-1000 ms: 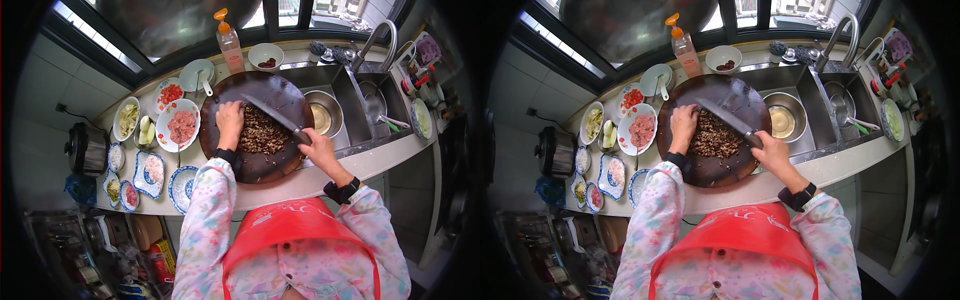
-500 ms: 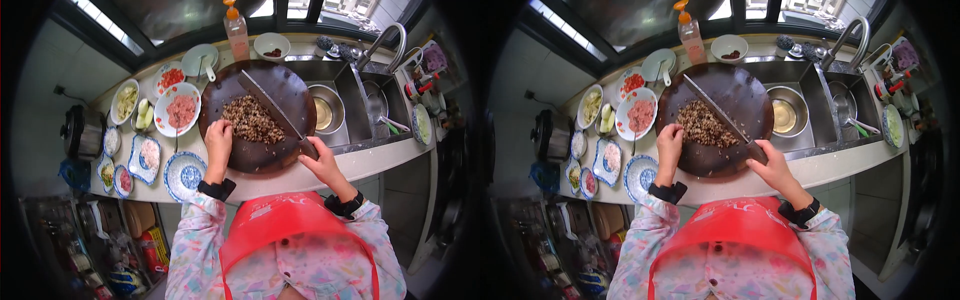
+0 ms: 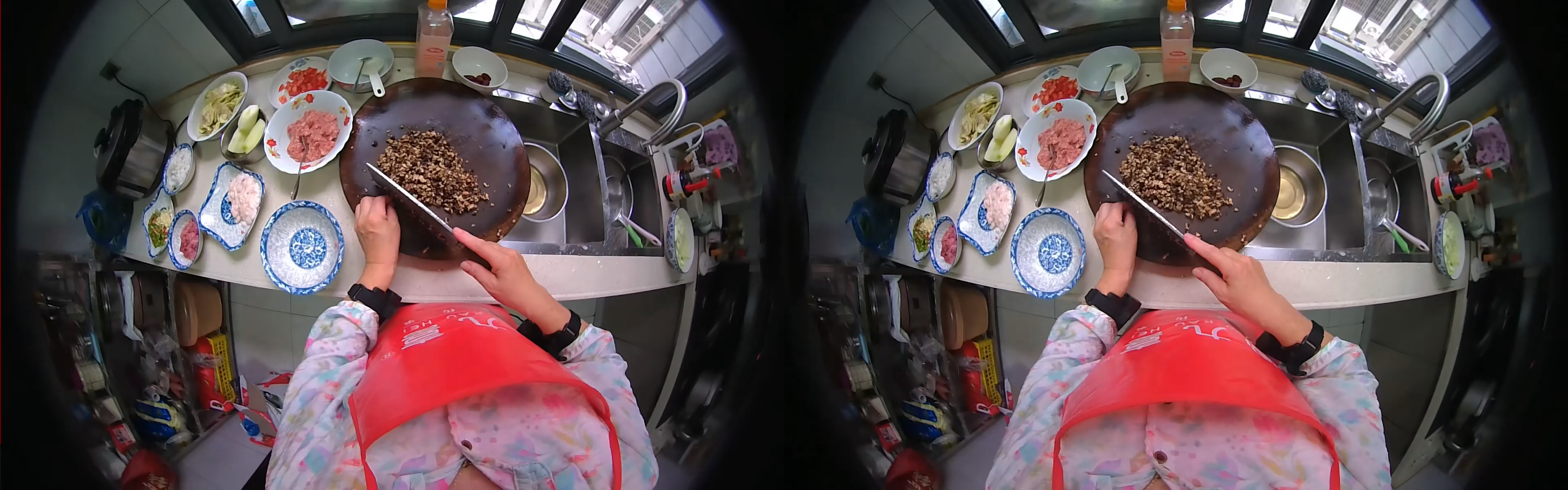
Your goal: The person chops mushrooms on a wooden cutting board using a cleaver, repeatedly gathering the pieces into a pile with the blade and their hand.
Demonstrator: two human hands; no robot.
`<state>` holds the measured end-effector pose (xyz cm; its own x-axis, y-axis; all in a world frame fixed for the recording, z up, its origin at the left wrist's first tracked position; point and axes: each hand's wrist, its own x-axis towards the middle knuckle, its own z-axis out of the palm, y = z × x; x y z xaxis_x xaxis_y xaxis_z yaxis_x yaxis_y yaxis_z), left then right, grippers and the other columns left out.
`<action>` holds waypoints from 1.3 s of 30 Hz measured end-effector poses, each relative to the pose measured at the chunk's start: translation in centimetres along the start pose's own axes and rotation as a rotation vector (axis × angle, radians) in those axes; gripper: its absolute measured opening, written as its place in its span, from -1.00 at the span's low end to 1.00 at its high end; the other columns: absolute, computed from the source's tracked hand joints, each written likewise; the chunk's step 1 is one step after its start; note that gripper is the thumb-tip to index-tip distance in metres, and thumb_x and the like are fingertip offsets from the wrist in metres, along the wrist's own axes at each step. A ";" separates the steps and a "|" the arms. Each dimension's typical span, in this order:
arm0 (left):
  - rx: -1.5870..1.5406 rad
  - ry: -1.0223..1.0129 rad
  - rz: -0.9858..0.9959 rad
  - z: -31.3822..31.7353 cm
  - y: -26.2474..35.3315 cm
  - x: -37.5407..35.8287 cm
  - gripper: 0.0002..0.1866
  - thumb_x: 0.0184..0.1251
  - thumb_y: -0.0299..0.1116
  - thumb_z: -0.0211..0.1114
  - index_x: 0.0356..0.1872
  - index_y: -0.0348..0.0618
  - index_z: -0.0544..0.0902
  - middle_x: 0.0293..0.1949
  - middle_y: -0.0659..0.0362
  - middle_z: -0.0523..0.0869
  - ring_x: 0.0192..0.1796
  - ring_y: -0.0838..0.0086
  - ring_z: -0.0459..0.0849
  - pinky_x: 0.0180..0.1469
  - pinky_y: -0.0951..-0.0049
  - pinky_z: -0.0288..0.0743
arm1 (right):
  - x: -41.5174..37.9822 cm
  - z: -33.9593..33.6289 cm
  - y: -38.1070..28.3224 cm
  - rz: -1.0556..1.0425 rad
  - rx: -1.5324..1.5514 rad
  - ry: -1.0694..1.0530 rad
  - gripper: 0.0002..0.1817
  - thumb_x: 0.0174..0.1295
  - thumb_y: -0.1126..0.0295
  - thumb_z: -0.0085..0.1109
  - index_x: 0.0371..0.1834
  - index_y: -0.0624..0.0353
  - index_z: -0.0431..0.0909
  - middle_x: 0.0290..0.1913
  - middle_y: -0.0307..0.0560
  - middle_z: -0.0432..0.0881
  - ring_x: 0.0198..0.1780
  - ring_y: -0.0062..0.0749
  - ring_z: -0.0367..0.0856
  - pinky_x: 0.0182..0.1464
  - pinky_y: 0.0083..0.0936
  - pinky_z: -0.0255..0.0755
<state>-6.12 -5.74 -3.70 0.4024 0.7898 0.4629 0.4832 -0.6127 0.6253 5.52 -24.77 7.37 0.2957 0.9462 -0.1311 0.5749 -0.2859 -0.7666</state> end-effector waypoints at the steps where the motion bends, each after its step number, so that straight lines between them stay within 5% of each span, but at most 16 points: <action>1: -0.001 0.006 -0.003 0.0 0.0 0.0 -0.94 0.04 -0.57 0.18 -0.42 -0.24 0.57 -0.42 -0.01 0.53 -0.28 0.06 0.51 -0.22 0.14 0.37 | 0.2 -0.1 0.1 -0.004 -0.005 -0.003 -0.43 0.16 0.46 0.18 0.30 0.07 0.32 0.11 0.07 0.54 0.05 -0.11 0.56 0.07 -0.39 0.42; 3: -0.016 -0.005 -0.006 -0.1 -0.2 -0.1 -0.94 0.04 -0.58 0.17 -0.44 -0.24 0.57 -0.41 -0.01 0.53 -0.28 0.06 0.51 -0.22 0.14 0.38 | 0.3 0.2 0.5 -0.219 0.006 0.147 -0.43 0.15 0.34 0.20 0.29 -0.08 0.34 -0.30 0.06 0.60 -0.31 -0.04 0.58 -0.26 -0.27 0.45; 28: -0.100 -0.025 -0.136 -0.2 -0.8 0.5 -0.95 0.01 -0.54 0.20 -0.48 -0.27 0.61 -0.44 -0.01 0.59 -0.34 0.08 0.59 -0.26 0.22 0.43 | 0.8 -1.0 1.0 -0.109 0.172 0.038 -0.44 0.14 0.41 0.19 0.28 -0.07 0.37 0.02 0.09 0.58 0.01 0.01 0.57 0.01 -0.31 0.44; 31: -0.079 -0.013 -0.136 -0.2 -0.6 0.2 -0.95 0.03 -0.54 0.21 -0.46 -0.26 0.62 -0.43 0.00 0.60 -0.34 0.09 0.60 -0.25 0.23 0.44 | 0.8 -0.7 1.6 -0.178 0.109 0.111 -0.45 0.16 0.42 0.18 0.28 -0.06 0.37 -0.15 0.01 0.67 -0.24 -0.18 0.67 -0.18 -0.41 0.49; 33: -0.074 -0.029 -0.131 -0.2 -0.3 0.4 -0.97 0.04 -0.56 0.22 -0.46 -0.26 0.61 -0.42 0.01 0.60 -0.32 0.10 0.58 -0.22 0.22 0.45 | 1.1 -2.2 1.0 0.252 0.404 -0.087 -0.46 0.18 0.42 0.18 0.28 -0.07 0.38 -0.35 -0.18 0.64 -0.55 -0.51 0.55 -0.43 -0.56 0.44; 34: -0.074 -0.031 -0.125 -0.3 -0.1 0.6 -0.97 0.04 -0.56 0.22 -0.46 -0.26 0.61 -0.42 0.01 0.60 -0.32 0.10 0.58 -0.22 0.22 0.45 | 1.1 -1.9 1.7 0.192 0.477 -0.066 -0.46 0.21 0.42 0.16 0.30 -0.12 0.36 -0.51 -0.32 0.50 -0.68 -0.74 0.32 -0.64 -0.69 0.25; 37: -0.174 0.000 -0.063 -0.5 1.6 0.8 -0.94 0.07 -0.55 0.22 -0.40 -0.27 0.60 -0.33 0.02 0.63 -0.23 0.12 0.59 -0.17 0.25 0.46 | 0.6 -2.2 1.4 0.286 0.761 -0.004 -0.43 0.23 0.40 0.14 0.34 -0.14 0.29 -0.56 -0.30 0.45 -0.70 -0.69 0.34 -0.70 -0.70 0.19; 39: -0.176 0.048 0.199 -1.0 4.2 0.2 -0.85 0.09 -0.51 0.23 -0.28 -0.23 0.57 -0.16 0.05 0.60 -0.06 0.13 0.54 -0.02 0.23 0.41 | 0.6 -1.8 1.8 0.283 0.829 0.038 -0.41 0.26 0.38 0.12 0.38 -0.14 0.22 -0.58 -0.30 0.42 -0.72 -0.68 0.35 -0.75 -0.73 0.15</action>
<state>-4.79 -8.15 -0.42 0.4368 0.6574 0.6140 0.2543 -0.7450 0.6167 8.07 -25.01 7.02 0.3773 0.8465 -0.3757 -0.2590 -0.2930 -0.9203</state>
